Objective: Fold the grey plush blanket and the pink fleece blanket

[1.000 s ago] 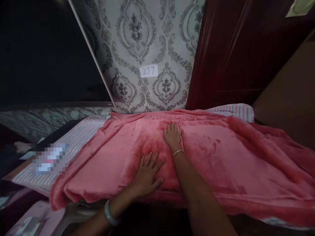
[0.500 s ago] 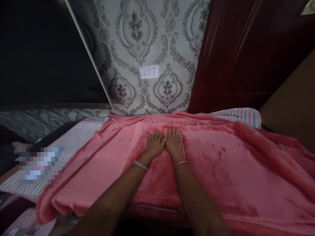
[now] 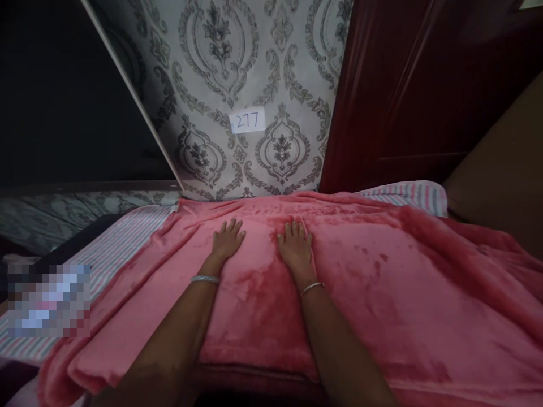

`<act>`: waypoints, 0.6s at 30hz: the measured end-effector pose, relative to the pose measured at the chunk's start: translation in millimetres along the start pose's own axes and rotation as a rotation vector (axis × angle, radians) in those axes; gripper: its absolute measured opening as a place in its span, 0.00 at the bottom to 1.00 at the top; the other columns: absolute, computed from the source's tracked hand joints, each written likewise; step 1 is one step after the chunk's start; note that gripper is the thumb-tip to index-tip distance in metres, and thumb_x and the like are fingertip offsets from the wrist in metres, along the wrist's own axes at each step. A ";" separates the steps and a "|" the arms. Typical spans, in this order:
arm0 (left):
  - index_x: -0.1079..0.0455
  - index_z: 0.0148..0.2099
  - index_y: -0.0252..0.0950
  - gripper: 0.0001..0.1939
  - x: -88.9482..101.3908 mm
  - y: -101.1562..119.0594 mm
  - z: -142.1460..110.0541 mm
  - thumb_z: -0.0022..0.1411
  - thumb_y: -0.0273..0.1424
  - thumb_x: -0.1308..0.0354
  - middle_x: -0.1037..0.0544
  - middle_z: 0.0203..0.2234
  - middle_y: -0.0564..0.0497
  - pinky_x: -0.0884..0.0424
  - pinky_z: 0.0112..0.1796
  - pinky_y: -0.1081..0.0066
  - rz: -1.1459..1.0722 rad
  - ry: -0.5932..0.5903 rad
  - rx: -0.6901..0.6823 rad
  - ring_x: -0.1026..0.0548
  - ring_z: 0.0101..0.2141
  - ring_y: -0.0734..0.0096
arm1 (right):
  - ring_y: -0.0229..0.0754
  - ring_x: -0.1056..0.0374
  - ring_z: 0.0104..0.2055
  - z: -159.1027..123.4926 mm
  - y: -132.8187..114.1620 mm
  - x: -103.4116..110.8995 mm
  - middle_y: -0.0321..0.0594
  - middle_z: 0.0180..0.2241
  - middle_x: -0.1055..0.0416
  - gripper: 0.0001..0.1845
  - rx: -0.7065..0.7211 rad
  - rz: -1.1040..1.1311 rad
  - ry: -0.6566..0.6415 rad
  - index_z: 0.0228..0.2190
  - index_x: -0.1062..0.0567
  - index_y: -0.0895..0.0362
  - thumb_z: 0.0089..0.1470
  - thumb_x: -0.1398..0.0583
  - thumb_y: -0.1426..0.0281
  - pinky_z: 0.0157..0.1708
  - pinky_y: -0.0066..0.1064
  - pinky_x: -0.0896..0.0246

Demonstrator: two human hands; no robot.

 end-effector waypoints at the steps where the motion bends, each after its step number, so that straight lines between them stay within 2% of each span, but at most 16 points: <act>1: 0.46 0.74 0.39 0.30 -0.3 -2.9 -0.7 0.75 0.43 0.59 0.49 0.74 0.44 0.51 0.66 0.36 -0.006 0.002 0.004 0.52 0.72 0.43 | 0.56 0.62 0.75 0.0 -0.2 1.0 0.50 0.73 0.55 0.34 -0.004 0.006 -0.003 0.70 0.44 0.60 0.70 0.59 0.60 0.68 0.58 0.59; 4: 0.49 0.74 0.35 0.32 0.5 -5.8 -4.2 0.75 0.43 0.60 0.50 0.74 0.41 0.47 0.66 0.40 -0.018 0.017 0.029 0.49 0.71 0.43 | 0.54 0.60 0.75 0.6 0.4 9.1 0.46 0.73 0.54 0.33 -0.025 0.039 -0.003 0.71 0.44 0.57 0.70 0.59 0.60 0.68 0.55 0.56; 6: 0.48 0.74 0.31 0.32 5.0 -3.4 -5.7 0.74 0.42 0.59 0.49 0.73 0.37 0.46 0.64 0.37 -0.008 0.026 0.058 0.46 0.70 0.39 | 0.52 0.57 0.74 2.3 2.5 16.7 0.42 0.73 0.53 0.32 -0.027 0.070 0.016 0.71 0.44 0.53 0.70 0.60 0.62 0.67 0.52 0.51; 8: 0.46 0.73 0.30 0.33 12.6 5.5 -5.4 0.73 0.42 0.57 0.49 0.73 0.33 0.49 0.64 0.33 0.017 0.045 0.094 0.48 0.70 0.36 | 0.51 0.56 0.73 5.2 6.0 23.1 0.39 0.73 0.51 0.31 -0.005 0.094 0.042 0.71 0.43 0.50 0.71 0.61 0.62 0.66 0.50 0.49; 10: 0.47 0.73 0.32 0.33 19.9 24.4 -2.7 0.73 0.41 0.56 0.51 0.73 0.35 0.55 0.66 0.34 0.049 0.076 0.068 0.54 0.72 0.40 | 0.50 0.56 0.74 8.6 9.6 26.2 0.37 0.73 0.50 0.31 0.032 0.103 0.051 0.71 0.44 0.49 0.71 0.61 0.62 0.67 0.51 0.50; 13: 0.50 0.75 0.38 0.32 19.7 68.7 4.8 0.74 0.43 0.59 0.53 0.74 0.42 0.59 0.69 0.43 0.051 0.023 -0.148 0.56 0.73 0.53 | 0.50 0.61 0.75 12.0 13.3 24.6 0.36 0.74 0.55 0.32 0.078 0.074 -0.004 0.72 0.47 0.48 0.70 0.59 0.66 0.68 0.52 0.54; 15: 0.49 0.75 0.39 0.32 9.2 97.8 9.8 0.75 0.44 0.62 0.51 0.74 0.44 0.56 0.69 0.44 0.039 -0.045 -0.282 0.53 0.73 0.56 | 0.49 0.64 0.76 12.8 14.3 21.8 0.36 0.74 0.58 0.33 0.072 0.047 -0.069 0.71 0.47 0.49 0.68 0.57 0.69 0.69 0.52 0.55; 18: 0.46 0.73 0.36 0.31 -14.6 122.6 13.9 0.76 0.43 0.65 0.46 0.73 0.42 0.57 0.68 0.42 0.055 -0.042 -0.343 0.50 0.72 0.54 | 0.49 0.65 0.76 12.7 14.9 18.9 0.39 0.74 0.57 0.33 0.040 0.035 -0.136 0.71 0.46 0.56 0.68 0.59 0.68 0.69 0.52 0.56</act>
Point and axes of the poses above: each hand's wrist, its own z-axis towards the middle knuckle, its own x-axis out of the back of the hand, y = z × x, the point moved 1 cm from there along z, towards the middle knuckle
